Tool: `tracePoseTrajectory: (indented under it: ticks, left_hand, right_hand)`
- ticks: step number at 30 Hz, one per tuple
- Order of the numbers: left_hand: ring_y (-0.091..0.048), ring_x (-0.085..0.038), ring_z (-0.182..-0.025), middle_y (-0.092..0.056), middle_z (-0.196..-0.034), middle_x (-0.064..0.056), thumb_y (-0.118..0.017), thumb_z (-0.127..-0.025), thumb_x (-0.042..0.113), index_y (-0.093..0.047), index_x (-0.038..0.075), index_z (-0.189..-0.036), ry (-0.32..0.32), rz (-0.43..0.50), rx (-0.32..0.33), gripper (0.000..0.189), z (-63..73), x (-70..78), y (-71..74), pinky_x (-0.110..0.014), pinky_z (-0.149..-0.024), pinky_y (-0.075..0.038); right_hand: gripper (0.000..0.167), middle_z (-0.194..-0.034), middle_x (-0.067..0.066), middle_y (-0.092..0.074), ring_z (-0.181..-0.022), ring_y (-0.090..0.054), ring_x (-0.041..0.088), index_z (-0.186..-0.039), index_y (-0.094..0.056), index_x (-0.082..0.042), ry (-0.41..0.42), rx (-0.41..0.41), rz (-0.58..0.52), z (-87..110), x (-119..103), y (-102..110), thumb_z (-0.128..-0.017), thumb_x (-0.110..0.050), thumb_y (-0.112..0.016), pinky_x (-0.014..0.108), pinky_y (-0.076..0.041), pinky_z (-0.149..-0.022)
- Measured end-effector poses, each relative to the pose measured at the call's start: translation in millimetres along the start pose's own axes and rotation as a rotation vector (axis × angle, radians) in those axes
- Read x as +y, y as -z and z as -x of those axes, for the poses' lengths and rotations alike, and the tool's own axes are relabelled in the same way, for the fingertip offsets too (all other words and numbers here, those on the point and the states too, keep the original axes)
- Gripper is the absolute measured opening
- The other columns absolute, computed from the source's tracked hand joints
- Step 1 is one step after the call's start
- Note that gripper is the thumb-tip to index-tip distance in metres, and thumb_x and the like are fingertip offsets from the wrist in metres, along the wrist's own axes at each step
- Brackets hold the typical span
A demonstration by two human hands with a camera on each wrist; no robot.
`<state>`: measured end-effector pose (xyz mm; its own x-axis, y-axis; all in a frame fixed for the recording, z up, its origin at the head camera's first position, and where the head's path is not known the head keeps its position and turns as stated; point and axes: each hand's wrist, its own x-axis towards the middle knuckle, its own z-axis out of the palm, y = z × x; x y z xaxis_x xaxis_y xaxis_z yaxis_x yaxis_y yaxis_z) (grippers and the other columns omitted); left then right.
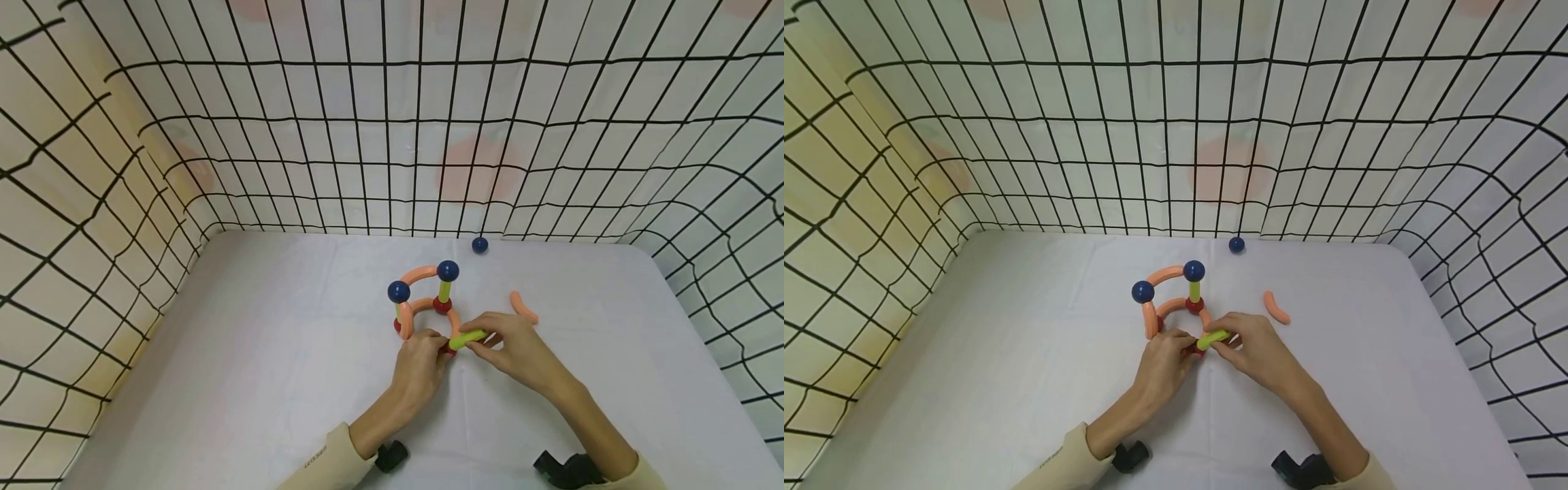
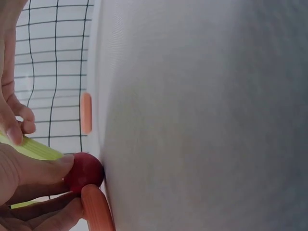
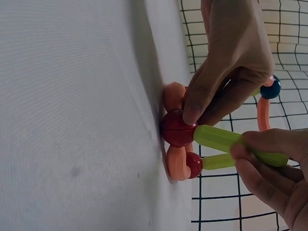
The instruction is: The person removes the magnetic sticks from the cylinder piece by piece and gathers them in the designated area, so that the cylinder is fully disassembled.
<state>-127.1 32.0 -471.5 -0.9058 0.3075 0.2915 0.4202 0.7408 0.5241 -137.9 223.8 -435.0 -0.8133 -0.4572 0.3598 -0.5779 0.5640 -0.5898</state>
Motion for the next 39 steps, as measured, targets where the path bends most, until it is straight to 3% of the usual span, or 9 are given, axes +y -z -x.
tracePoseTrajectory:
  ticks: [7,14,20,26,35,39]
  left_hand:
    - [-0.071,-0.013,-0.077,-0.075,-0.085,-0.004,-0.087,-0.081,0.01,-0.083,0.005,-0.095,0.007,-0.03,0.007,0.015,-0.1,3.1,-1.2,-0.02,-0.071,-0.06]
    - [-0.069,-0.011,-0.076,-0.072,-0.082,0.0,-0.088,-0.081,0.012,-0.083,0.008,-0.091,-0.004,-0.122,0.012,0.012,0.6,5.9,-3.6,-0.019,-0.069,-0.059]
    - [-0.068,-0.011,-0.074,-0.071,-0.081,0.0,-0.088,-0.081,0.014,-0.083,0.007,-0.091,-0.01,-0.139,0.016,0.013,0.7,7.9,-4.5,-0.019,-0.069,-0.06]
    - [-0.069,-0.011,-0.072,-0.072,-0.081,-0.001,-0.087,-0.083,0.013,-0.083,0.006,-0.093,-0.01,-0.139,0.008,0.013,-0.1,7.1,-2.8,-0.019,-0.07,-0.06]
    - [-0.069,-0.013,-0.073,-0.072,-0.08,-0.004,-0.086,-0.083,0.009,-0.082,0.004,-0.092,0.003,-0.101,0.004,0.011,0.8,4.1,-2.3,-0.019,-0.07,-0.06]
    - [-0.069,-0.013,-0.073,-0.073,-0.081,-0.004,-0.086,-0.083,0.008,-0.082,0.004,-0.09,-0.004,-0.087,0.006,0.01,1.4,3.5,-2.3,-0.019,-0.07,-0.06]
  right_hand:
    - [0.029,-0.093,0.001,-0.08,-0.077,-0.068,0.002,-0.102,-0.081,-0.007,-0.022,-0.009,0.043,1.0,-2,3,-0.076,0.004,-0.088,0.022,-0.061,-0.067]
    - [0.026,-0.091,0.001,-0.08,-0.075,-0.065,0.001,-0.1,-0.08,-0.005,-0.058,-0.008,0.03,3.9,-1,5,-0.076,0.003,-0.088,0.021,-0.06,-0.066]
    - [0.025,-0.09,0.002,-0.08,-0.073,-0.068,0.002,-0.099,-0.08,-0.006,-0.085,-0.002,-0.031,5.5,1,8,-0.076,0.005,-0.087,0.02,-0.061,-0.066]
    - [0.024,-0.09,0.004,-0.079,-0.071,-0.073,0.002,-0.101,-0.079,-0.007,-0.137,0.052,-0.099,6.6,2,27,-0.08,0.001,-0.086,0.021,-0.062,-0.065]
    - [0.028,-0.11,0.018,-0.076,-0.084,-0.077,0.004,-0.113,-0.077,-0.001,-0.238,0.111,-0.129,12.5,26,57,-0.085,0.003,-0.081,0.014,-0.06,-0.073]
    - [0.028,-0.111,0.017,-0.075,-0.088,-0.07,-0.007,-0.116,-0.077,-0.003,-0.279,0.171,-0.097,17.3,45,67,-0.088,-0.002,-0.08,0.01,-0.058,-0.075]
